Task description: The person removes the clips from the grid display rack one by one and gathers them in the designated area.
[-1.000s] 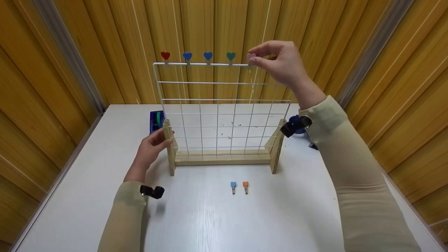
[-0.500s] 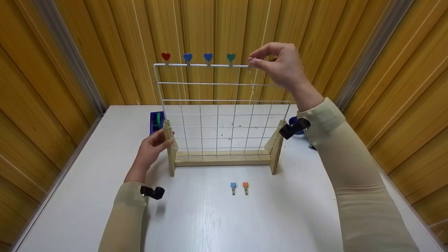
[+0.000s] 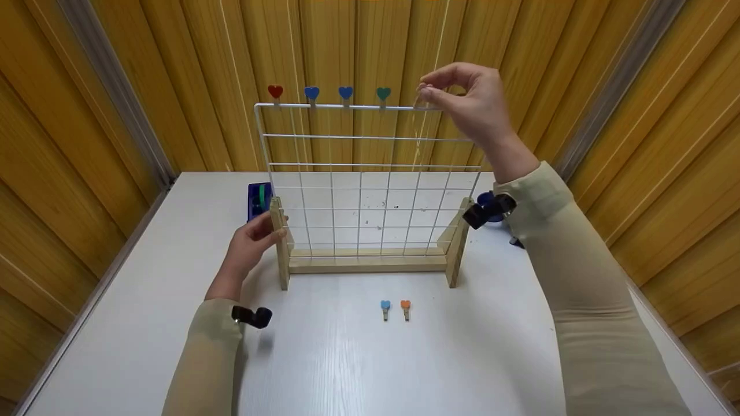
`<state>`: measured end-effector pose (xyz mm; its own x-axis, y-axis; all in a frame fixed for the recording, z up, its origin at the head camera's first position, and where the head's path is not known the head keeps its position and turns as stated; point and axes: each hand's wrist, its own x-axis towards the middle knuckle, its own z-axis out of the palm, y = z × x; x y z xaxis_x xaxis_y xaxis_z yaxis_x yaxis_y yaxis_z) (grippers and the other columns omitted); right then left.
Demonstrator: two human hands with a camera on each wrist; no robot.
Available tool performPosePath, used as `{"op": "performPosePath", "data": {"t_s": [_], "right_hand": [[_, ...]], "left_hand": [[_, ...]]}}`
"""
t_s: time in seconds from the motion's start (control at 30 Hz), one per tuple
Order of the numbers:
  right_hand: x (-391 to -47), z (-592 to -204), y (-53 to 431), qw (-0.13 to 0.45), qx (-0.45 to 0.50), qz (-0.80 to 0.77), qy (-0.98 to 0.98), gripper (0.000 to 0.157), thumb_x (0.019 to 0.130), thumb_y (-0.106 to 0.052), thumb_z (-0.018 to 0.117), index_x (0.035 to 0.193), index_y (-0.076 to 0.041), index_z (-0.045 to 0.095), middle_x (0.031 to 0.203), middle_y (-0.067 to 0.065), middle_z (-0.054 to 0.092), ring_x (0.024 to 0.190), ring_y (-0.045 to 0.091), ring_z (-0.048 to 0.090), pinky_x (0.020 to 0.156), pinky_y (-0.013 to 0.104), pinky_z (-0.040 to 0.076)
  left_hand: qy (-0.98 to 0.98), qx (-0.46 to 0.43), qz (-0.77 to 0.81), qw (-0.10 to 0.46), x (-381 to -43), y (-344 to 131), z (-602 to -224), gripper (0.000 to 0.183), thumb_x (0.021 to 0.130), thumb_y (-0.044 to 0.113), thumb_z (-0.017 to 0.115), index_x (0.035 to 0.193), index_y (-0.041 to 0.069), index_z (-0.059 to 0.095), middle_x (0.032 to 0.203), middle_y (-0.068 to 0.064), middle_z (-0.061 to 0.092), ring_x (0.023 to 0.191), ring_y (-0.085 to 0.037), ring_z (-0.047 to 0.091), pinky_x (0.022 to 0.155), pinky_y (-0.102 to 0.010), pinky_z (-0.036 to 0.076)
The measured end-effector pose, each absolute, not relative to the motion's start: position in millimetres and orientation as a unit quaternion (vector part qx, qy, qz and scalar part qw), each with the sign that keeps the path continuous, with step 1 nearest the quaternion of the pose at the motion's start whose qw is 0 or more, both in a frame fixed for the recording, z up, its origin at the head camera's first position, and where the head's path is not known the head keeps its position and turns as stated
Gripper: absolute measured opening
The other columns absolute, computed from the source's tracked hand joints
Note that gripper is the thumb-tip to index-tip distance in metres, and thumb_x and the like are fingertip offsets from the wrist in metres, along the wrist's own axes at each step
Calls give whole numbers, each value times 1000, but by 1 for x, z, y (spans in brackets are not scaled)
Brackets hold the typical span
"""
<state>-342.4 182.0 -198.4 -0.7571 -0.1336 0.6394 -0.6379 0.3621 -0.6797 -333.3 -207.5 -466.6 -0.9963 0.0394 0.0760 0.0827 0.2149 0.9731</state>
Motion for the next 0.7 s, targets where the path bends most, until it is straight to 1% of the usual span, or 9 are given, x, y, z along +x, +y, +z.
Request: {"op": "performPosePath", "data": {"t_s": [0.1,0.23,0.37,0.47,0.6,0.7], "right_hand": [[-342,-200,184,254,274,509,-776,15,94,-9,75,108,-2,75,91,-12,75,88,10,69,80,22,55],[-340,-203,186,255,320,523,-747,17,93,-5,73,110,-2,73,92,-11,75,84,12,69,79,24,57],[-335,-206,189,244,357,543,-720,18,93,-1,72,109,5,71,91,-6,76,79,13,71,73,22,58],[-330,-209,191,224,368,562,-706,18,93,1,71,110,7,69,90,0,76,76,14,72,72,22,61],[-321,-216,195,201,357,573,-709,16,93,0,72,109,2,72,91,2,75,75,15,75,72,25,64],[-315,-224,199,179,348,584,-711,16,92,2,72,109,3,72,92,4,75,75,15,76,69,26,64]], "left_hand": [[-780,-33,-624,13,-334,-208,-467,63,96,36,73,153,22,51,150,-9,59,141,-25,53,121,-43,42],[-780,-28,-625,8,-334,-208,-467,64,95,39,74,153,23,51,150,-9,59,142,-26,52,122,-44,41],[-780,-28,-625,7,-334,-207,-466,63,95,38,74,152,23,52,150,-9,59,142,-26,52,122,-45,40],[-781,-27,-624,6,-333,-207,-465,63,96,38,73,153,23,51,151,-8,58,142,-26,52,122,-44,40],[-781,-29,-624,7,-333,-207,-465,64,96,38,73,153,22,51,151,-7,58,143,-25,51,122,-44,40],[-779,-33,-626,8,-332,-207,-466,64,96,38,73,153,21,50,151,-7,58,143,-25,51,122,-44,40]]}}
